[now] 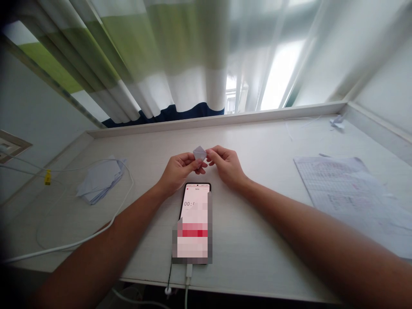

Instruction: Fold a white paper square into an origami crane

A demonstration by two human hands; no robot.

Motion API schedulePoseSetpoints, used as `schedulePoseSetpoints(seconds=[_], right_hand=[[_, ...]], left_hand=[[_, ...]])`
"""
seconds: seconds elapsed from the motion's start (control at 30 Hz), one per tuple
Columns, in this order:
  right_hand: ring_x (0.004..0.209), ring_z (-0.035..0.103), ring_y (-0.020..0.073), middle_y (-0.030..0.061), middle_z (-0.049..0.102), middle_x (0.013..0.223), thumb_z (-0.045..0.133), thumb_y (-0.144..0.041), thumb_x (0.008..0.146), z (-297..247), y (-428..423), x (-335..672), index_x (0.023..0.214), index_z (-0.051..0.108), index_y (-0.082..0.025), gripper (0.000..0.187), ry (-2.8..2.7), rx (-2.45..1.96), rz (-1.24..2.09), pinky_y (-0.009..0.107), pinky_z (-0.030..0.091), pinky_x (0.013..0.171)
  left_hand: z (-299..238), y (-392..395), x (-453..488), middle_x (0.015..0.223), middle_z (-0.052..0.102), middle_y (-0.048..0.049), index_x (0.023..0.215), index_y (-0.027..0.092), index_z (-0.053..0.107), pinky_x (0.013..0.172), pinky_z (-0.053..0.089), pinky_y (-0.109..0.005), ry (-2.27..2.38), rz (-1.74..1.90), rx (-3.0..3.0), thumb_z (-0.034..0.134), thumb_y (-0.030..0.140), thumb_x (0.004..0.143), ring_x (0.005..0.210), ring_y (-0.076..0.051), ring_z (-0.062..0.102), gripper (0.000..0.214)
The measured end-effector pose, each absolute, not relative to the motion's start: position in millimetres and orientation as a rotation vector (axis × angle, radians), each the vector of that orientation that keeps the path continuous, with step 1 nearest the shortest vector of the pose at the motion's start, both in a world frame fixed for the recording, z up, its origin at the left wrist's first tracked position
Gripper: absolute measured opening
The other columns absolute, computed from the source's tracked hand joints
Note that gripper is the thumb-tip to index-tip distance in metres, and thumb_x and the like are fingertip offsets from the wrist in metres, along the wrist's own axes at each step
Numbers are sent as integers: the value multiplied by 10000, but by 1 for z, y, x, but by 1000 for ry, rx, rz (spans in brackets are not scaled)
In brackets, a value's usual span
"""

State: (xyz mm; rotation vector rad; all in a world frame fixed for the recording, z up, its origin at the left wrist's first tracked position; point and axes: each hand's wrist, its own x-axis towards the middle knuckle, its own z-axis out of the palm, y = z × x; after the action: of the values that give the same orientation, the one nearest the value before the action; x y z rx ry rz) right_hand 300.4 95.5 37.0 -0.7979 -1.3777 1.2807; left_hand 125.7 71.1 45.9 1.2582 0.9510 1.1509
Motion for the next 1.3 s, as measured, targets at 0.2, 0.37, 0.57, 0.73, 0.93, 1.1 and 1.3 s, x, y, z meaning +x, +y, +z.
schedulePoseSetpoints(seconds=[0.2, 0.37, 0.57, 0.73, 0.93, 1.1, 1.3], right_hand=[[755, 625, 177, 35, 692, 787, 645, -286, 829, 36, 95, 302, 837, 778, -190, 164, -1302, -805, 1300, 344, 514, 725], [694, 629, 170, 16, 706, 720, 727, -309, 826, 45, 88, 299, 781, 732, -193, 124, -1417, -780, 1282, 354, 518, 723], [675, 631, 165, 6, 693, 728, 744, -400, 862, 44, 85, 298, 861, 710, -199, 204, -1454, -732, 1268, 350, 531, 694], [843, 671, 184, 36, 712, 918, 789, -432, 850, 39, 87, 298, 1112, 709, -225, 344, -1486, -754, 1136, 331, 555, 718], [628, 627, 142, 13, 702, 855, 815, -488, 817, 38, 88, 297, 1007, 691, -229, 345, -1418, -714, 1310, 321, 564, 597], [665, 624, 151, 8, 696, 802, 872, -474, 745, 45, 87, 298, 827, 685, -218, 328, -1338, -786, 1237, 304, 544, 597], [693, 603, 161, 10, 677, 732, 807, -470, 809, 43, 92, 302, 750, 731, -205, 282, -1360, -793, 1263, 312, 528, 669]], left_hand=[[47, 71, 122, 908, 793, -99, 925, 123, 738, 746, 533, -310, 901, 1141, 1146, 826, 414, 811, 737, -161, 723, 325], [42, 73, 122, 870, 785, -85, 914, 132, 746, 742, 512, -304, 889, 1144, 1160, 831, 408, 804, 747, -160, 706, 308], [48, 73, 122, 829, 709, -51, 889, 141, 734, 764, 480, -284, 742, 1044, 1081, 808, 391, 834, 782, -140, 641, 266], [57, 67, 122, 726, 562, 11, 987, 180, 666, 723, 451, -286, 617, 971, 940, 783, 326, 858, 712, -128, 554, 227], [60, 62, 123, 806, 663, -36, 1030, 207, 643, 701, 477, -297, 582, 834, 867, 780, 316, 851, 747, -161, 621, 250], [54, 68, 123, 995, 750, -84, 1040, 187, 752, 790, 536, -303, 683, 951, 979, 784, 377, 849, 906, -192, 704, 272], [50, 70, 122, 1087, 782, -115, 1069, 167, 772, 923, 558, -370, 735, 961, 1154, 789, 467, 845, 1008, -253, 753, 374]])
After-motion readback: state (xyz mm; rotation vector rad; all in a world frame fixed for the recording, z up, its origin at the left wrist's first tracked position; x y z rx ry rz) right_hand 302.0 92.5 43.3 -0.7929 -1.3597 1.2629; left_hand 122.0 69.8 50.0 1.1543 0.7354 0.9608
